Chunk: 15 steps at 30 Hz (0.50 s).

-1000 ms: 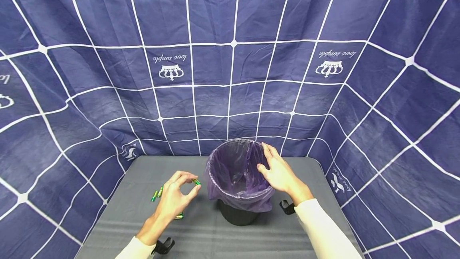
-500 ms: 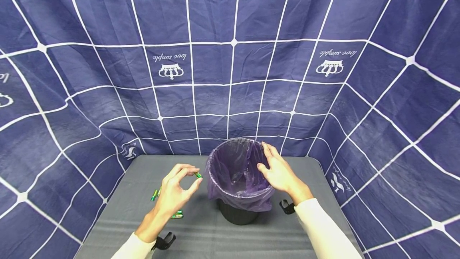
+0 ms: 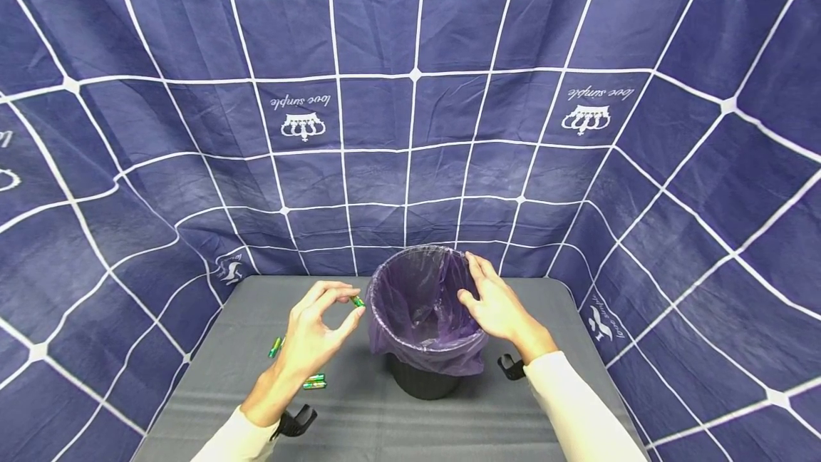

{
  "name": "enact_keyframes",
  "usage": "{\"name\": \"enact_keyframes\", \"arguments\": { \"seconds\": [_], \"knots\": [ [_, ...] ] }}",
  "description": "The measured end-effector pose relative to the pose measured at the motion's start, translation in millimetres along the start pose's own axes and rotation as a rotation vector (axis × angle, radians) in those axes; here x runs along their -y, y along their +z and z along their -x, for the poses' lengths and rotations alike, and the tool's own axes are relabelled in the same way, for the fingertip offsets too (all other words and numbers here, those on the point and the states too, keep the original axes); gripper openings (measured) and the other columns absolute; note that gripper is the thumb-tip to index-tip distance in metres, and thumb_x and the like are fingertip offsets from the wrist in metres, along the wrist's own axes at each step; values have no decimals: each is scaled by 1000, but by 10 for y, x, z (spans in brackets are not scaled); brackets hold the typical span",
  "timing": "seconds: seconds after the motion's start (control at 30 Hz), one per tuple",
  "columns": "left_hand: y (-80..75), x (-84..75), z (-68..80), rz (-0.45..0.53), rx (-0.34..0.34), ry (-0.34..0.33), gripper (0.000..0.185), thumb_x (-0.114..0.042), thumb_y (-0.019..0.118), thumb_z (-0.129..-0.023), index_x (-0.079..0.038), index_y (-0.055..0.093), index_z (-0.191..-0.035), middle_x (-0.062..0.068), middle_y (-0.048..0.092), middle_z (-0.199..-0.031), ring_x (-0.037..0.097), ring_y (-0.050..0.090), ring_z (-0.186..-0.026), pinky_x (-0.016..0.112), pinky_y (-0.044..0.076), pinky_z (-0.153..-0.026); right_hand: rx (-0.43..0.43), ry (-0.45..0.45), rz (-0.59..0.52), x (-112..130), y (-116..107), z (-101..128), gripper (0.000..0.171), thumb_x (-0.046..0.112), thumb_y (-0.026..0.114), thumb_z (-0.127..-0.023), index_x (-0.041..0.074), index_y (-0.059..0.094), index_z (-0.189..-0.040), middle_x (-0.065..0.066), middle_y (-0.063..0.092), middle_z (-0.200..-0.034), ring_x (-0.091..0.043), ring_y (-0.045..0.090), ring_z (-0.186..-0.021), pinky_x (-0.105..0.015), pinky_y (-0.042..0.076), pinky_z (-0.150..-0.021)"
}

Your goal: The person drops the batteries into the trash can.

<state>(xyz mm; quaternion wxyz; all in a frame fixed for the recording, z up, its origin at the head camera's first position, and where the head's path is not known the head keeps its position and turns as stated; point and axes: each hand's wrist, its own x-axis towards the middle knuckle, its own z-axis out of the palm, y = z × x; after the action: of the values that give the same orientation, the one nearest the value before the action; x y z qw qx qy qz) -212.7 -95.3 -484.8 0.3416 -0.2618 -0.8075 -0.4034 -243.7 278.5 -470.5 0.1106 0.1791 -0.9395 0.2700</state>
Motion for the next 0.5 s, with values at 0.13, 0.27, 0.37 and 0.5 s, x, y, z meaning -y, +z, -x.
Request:
{"name": "enact_keyframes", "arguments": {
  "seconds": [0.13,0.27,0.37,0.5],
  "knots": [
    [11,-37,-77,17,11,14,29,-10,98,-91,-10,88,-118,3,81,-119,22,77,-101,18,57,-97,0,4,3,-3,0,0,77,22,65,-112,-7,36,-177,-31,46,-178,-54,50,-166,-72,42,-135],
    [26,-80,-170,41,29,36,29,-9,97,-91,-8,88,-118,5,81,-119,24,79,-101,16,57,-98,1,5,3,4,-8,-5,77,22,65,-112,-7,36,-177,-31,46,-178,-54,50,-165,-73,42,-135],
    [46,-106,-237,47,39,54,29,-8,97,-91,-7,87,-118,5,81,-118,23,80,-102,19,60,-98,-1,2,2,4,-10,-7,76,22,65,-112,-7,37,-177,-31,47,-178,-55,51,-165,-73,42,-134],
    [88,-141,-321,36,55,89,30,-9,98,-91,-7,87,-119,6,81,-118,24,81,-102,32,65,-95,-5,-3,3,-8,-3,-2,76,23,65,-112,-7,37,-177,-30,49,-177,-54,52,-164,-73,43,-133]
  ]
}}
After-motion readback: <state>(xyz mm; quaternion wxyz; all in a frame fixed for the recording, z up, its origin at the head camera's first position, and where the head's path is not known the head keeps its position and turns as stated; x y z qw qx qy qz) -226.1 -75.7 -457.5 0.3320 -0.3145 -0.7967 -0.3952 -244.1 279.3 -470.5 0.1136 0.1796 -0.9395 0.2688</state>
